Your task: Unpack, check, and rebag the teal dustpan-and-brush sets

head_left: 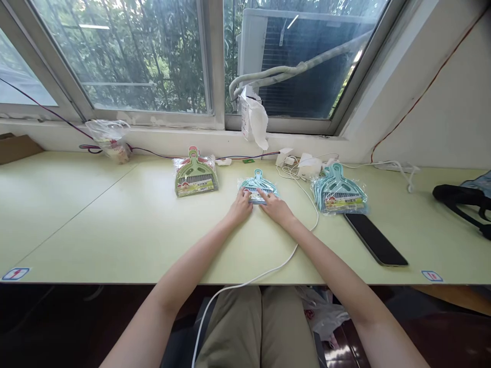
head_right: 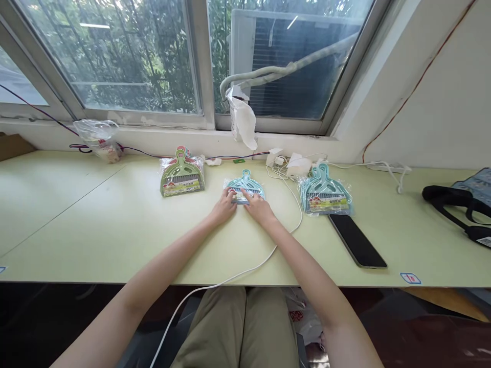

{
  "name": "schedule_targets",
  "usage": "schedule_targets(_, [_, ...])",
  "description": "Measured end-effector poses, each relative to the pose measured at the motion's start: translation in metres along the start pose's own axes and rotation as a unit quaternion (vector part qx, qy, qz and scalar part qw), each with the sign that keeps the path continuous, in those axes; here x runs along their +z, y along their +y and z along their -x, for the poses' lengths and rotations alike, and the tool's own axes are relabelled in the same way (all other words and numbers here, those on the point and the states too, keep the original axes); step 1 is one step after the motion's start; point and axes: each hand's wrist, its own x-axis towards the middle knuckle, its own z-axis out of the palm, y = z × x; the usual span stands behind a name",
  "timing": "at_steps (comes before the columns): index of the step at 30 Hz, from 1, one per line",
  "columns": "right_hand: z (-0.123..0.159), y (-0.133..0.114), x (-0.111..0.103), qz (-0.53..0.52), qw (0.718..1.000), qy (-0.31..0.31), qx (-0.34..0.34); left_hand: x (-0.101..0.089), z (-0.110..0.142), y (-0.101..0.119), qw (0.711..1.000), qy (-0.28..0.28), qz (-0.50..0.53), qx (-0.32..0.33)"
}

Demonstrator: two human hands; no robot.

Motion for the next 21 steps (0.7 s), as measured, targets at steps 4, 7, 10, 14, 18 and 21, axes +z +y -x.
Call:
schedule_targets(4, [-0.024, 0.000, 0.004, 0.024, 0.999, -0.020, -0.018, -0.013, 0.000, 0.005, 0.997, 0.069, -0.011, -0.014])
schedule_targets(7, [-0.051, 0.006, 0.008, 0.031, 0.999, -0.039, -0.018, -0.019, 0.001, 0.008, 0.994, 0.099, -0.020, -0.037])
schedule_targets(10, [-0.079, 0.012, 0.013, 0.047, 0.998, -0.049, -0.010, -0.022, -0.001, 0.007, 0.992, 0.102, -0.022, -0.065])
schedule_targets(14, [-0.109, 0.018, 0.019, 0.046, 0.998, -0.049, 0.007, -0.022, -0.003, 0.000, 0.989, 0.106, -0.007, -0.101])
schedule_targets(18, [-0.126, 0.022, 0.021, 0.048, 0.997, -0.058, 0.009, -0.020, -0.006, -0.005, 0.985, 0.118, 0.002, -0.122])
schedule_targets(21, [-0.132, 0.023, 0.021, 0.058, 0.996, -0.060, 0.015, -0.018, -0.007, -0.007, 0.985, 0.123, -0.011, -0.119])
